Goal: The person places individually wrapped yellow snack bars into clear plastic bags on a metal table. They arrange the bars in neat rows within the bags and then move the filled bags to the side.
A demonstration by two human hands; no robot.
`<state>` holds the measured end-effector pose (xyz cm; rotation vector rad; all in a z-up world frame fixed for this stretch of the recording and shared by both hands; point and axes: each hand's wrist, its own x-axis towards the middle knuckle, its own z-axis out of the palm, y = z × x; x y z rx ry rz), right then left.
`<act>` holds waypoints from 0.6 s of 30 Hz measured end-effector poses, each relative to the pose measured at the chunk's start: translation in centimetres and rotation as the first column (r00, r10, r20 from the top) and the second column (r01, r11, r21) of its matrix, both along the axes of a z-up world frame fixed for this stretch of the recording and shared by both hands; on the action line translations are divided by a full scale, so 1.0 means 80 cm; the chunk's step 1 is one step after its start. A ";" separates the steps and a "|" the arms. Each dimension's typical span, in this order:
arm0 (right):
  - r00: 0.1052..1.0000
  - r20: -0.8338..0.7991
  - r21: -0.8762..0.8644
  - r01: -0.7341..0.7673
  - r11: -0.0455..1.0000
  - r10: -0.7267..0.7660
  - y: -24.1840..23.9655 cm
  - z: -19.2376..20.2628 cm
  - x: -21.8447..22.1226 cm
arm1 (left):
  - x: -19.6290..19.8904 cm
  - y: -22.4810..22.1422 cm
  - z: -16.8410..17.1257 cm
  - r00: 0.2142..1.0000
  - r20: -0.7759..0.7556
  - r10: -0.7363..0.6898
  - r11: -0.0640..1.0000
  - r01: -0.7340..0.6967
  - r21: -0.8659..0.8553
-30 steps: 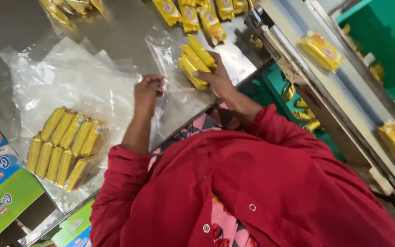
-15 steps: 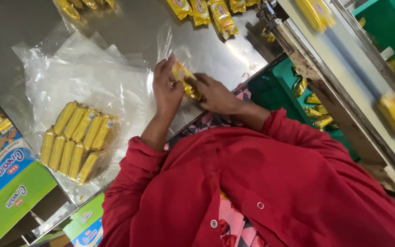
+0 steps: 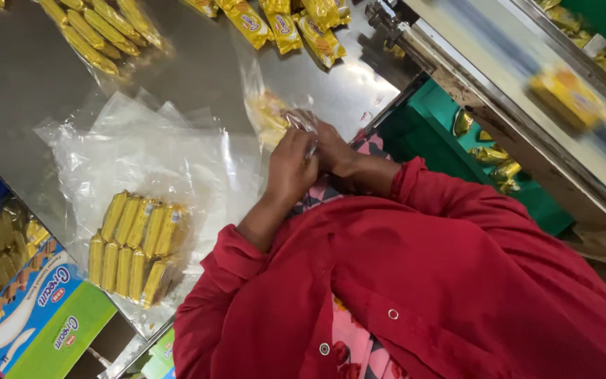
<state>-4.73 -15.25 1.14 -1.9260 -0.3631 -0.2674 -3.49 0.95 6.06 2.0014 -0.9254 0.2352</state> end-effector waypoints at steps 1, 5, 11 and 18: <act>0.994 -0.107 0.109 0.029 0.994 -0.017 0.000 -0.002 -0.003 | 0.001 0.005 0.002 0.999 0.008 -0.042 0.999 0.042 0.030; 0.969 -0.247 0.545 0.156 0.824 -0.020 -0.012 -0.011 0.011 | 0.036 0.033 0.005 0.901 0.386 0.199 0.972 -0.232 0.041; 0.990 0.113 0.017 0.081 0.997 -0.082 -0.025 -0.029 0.020 | -0.013 -0.014 -0.019 0.995 -0.042 -0.094 0.994 0.091 -0.062; 0.988 0.154 0.045 0.021 0.999 -0.028 -0.044 -0.026 0.006 | 0.018 -0.007 -0.017 0.979 0.203 0.034 0.988 -0.064 0.142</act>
